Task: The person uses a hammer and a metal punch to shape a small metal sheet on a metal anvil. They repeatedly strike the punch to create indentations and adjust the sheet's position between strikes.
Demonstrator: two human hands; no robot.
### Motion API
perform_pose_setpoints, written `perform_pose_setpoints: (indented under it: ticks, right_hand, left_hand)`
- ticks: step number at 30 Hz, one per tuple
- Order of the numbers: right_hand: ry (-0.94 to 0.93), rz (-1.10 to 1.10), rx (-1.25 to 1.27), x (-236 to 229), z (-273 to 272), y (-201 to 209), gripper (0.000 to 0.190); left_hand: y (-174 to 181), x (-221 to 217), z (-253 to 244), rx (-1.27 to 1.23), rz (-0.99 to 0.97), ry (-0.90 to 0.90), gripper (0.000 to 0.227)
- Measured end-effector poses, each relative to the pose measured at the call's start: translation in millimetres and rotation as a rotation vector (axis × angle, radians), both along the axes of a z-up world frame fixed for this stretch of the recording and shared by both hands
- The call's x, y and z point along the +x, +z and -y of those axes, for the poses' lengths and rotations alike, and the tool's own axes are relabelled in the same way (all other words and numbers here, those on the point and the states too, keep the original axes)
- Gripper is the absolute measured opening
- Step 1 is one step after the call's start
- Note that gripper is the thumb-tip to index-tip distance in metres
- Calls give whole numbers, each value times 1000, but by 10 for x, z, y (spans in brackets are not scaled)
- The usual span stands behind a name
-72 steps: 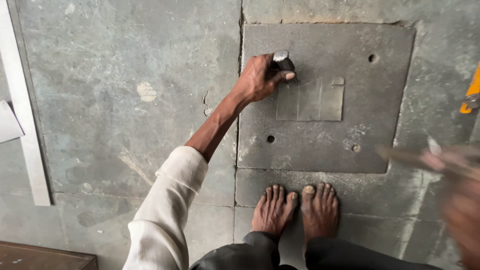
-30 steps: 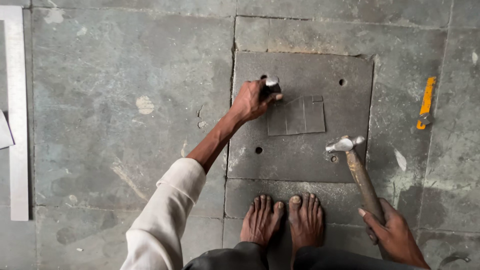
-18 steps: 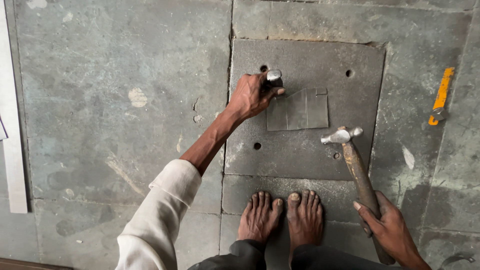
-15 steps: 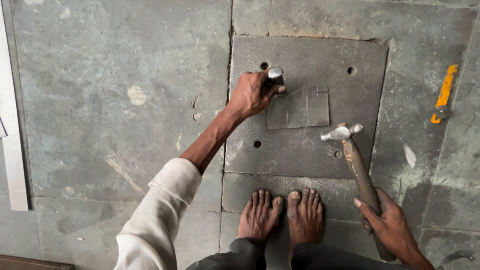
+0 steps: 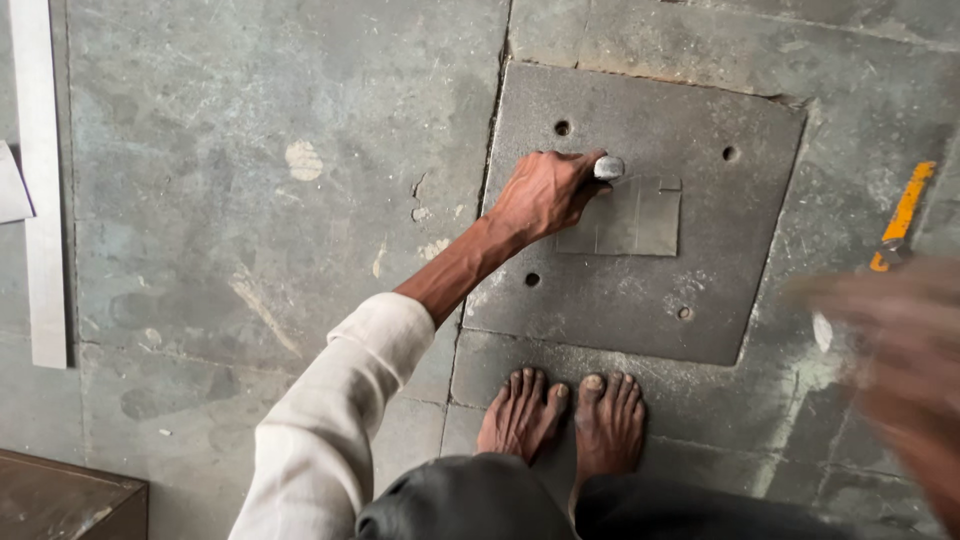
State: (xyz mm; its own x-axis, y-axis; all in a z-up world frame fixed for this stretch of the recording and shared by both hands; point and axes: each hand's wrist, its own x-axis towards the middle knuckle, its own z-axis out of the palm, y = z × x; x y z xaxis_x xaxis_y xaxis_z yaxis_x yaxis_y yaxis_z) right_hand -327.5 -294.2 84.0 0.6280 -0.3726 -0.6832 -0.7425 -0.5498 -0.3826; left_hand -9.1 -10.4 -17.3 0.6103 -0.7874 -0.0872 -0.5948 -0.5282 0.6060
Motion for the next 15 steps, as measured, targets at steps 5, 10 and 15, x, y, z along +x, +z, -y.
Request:
perform_pose_setpoints:
  ticks: [5, 10, 15]
  right_hand:
    - [-32, 94, -92, -60, 183, -227, 46]
    - [-173, -94, -76, -790, -189, -429, 58]
    - [-511, -86, 151, -1097, -483, -218, 44]
  left_hand:
    - [42, 186, 126, -327, 14, 127, 31]
    - [14, 230, -3, -272, -303, 286, 39]
    - [28, 195, 104, -172, -220, 237, 44]
